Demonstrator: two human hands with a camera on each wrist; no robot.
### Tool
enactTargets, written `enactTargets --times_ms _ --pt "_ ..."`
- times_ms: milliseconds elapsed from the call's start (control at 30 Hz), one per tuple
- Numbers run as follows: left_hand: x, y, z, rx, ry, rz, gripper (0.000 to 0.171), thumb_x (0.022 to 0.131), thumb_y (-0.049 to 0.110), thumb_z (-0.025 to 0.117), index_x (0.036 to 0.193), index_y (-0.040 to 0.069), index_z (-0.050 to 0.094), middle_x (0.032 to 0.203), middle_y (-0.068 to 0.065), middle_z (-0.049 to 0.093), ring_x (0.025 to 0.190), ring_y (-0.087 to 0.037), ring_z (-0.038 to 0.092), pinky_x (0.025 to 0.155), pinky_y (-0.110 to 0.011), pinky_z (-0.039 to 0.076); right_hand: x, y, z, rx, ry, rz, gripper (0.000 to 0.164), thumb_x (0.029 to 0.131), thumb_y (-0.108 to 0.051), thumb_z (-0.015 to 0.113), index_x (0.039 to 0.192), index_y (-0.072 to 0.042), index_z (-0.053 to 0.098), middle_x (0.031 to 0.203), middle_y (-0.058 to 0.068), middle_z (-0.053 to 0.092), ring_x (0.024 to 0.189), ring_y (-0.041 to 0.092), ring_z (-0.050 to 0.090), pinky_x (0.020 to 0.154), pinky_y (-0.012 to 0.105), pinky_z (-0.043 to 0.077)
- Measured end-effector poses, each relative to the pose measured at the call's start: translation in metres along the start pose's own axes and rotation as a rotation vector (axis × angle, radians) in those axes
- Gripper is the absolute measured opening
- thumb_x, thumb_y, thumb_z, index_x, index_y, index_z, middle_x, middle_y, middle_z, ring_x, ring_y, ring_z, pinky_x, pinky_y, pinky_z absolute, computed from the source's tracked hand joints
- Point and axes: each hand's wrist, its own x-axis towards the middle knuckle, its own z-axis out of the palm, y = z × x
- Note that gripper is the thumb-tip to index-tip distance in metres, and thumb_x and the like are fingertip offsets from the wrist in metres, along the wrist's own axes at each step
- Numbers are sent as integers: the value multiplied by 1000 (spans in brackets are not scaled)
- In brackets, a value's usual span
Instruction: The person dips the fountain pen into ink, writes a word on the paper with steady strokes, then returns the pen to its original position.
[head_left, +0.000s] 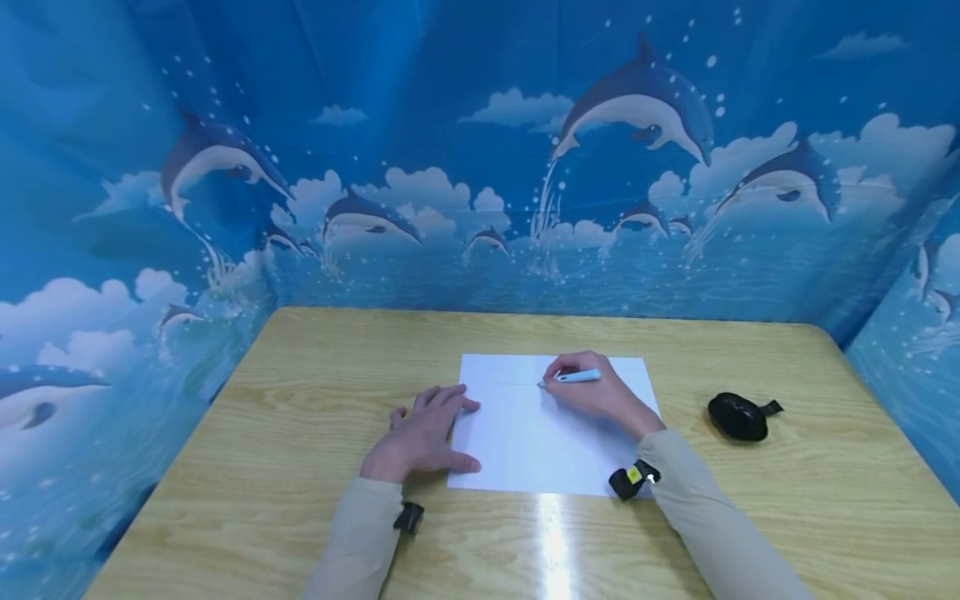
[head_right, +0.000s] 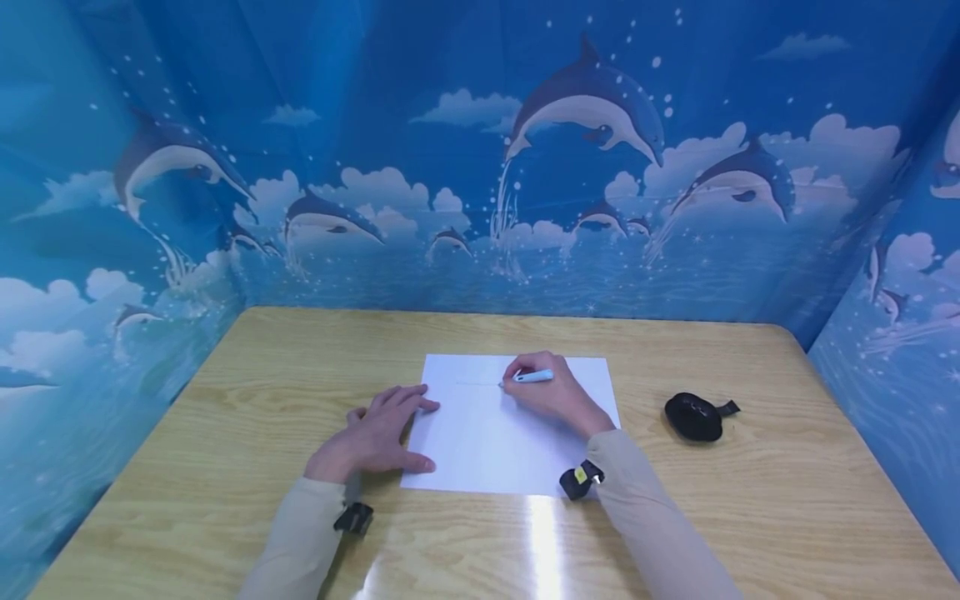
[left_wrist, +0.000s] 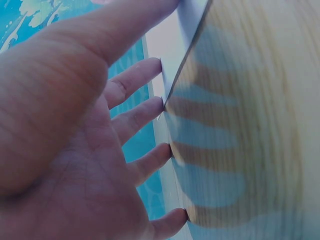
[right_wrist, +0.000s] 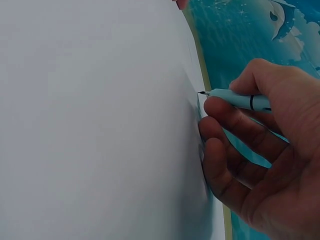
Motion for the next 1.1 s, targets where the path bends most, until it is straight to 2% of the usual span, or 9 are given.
enactTargets --times_ms 267,800,1100 --pt "0 -1 0 -5 1 4 79 78 47 87 146 27 53 169 0 29 158 -37 18 114 -80 18 -4 4 -4 7 15 25 13 93 -26 71 99 -16 77 106 2 75 102 20 66 86 32 51" --pt "-1 -1 1 -11 7 13 79 78 45 87 146 26 53 169 -1 29 157 -38 19 114 -80 18 -12 10 -10 6 29 46 13 94 -26 70 101 -17 77 115 3 74 114 24 64 97 43 51" --pt "-2 0 1 -18 4 8 78 78 45 87 146 26 53 170 -1 29 158 -38 17 115 -80 17 -15 16 -14 -21 56 54 12 94 -27 71 100 -19 77 113 2 75 112 23 66 93 39 52"
